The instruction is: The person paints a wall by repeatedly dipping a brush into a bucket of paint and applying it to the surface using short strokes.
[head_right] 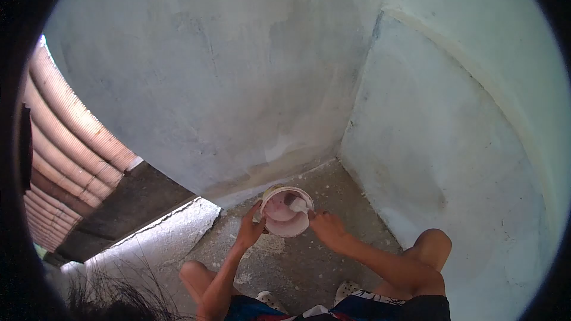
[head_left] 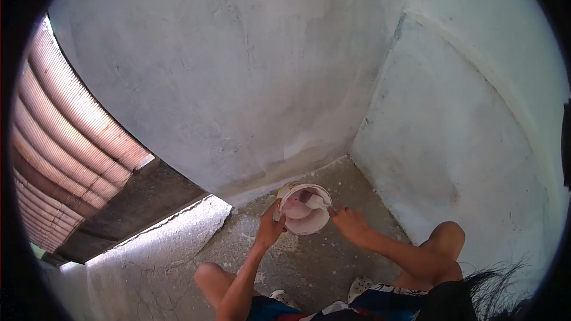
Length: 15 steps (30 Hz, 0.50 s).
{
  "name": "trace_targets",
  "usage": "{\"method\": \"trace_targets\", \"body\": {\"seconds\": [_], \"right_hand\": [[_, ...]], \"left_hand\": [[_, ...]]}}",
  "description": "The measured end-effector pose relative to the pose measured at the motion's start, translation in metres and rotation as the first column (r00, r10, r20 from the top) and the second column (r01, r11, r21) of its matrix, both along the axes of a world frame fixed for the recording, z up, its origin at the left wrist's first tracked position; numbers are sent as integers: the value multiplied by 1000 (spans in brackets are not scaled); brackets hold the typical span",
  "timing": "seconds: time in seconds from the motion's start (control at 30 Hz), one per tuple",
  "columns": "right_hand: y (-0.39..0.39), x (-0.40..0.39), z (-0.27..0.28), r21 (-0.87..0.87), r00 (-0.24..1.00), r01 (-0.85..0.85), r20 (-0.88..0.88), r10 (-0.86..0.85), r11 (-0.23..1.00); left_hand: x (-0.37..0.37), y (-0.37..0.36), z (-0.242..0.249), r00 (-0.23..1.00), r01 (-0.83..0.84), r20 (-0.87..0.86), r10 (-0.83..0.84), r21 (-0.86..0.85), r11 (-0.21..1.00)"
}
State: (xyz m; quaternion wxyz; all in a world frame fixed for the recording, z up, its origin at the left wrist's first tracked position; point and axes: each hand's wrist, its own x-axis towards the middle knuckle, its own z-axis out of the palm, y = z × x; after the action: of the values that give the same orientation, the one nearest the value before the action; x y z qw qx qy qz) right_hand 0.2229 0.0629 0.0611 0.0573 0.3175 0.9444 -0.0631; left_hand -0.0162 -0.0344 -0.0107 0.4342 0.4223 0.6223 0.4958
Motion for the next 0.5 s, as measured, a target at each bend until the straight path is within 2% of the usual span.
{"method": "trace_targets", "body": {"seconds": [0.17,0.33,0.5], "right_hand": [[-4,8,2,-118,1000,-9,4,10,993],[0,16,-7,-192,1000,4,-9,-6,981],[11,21,-7,-380,991,45,-96,-87,924]], "left_hand": [[7,2,-7,997,26,-68,-20,83,996],[10,4,-2,998,14,-59,-10,84,996],[14,8,4,994,2,-106,7,83,997]]}}
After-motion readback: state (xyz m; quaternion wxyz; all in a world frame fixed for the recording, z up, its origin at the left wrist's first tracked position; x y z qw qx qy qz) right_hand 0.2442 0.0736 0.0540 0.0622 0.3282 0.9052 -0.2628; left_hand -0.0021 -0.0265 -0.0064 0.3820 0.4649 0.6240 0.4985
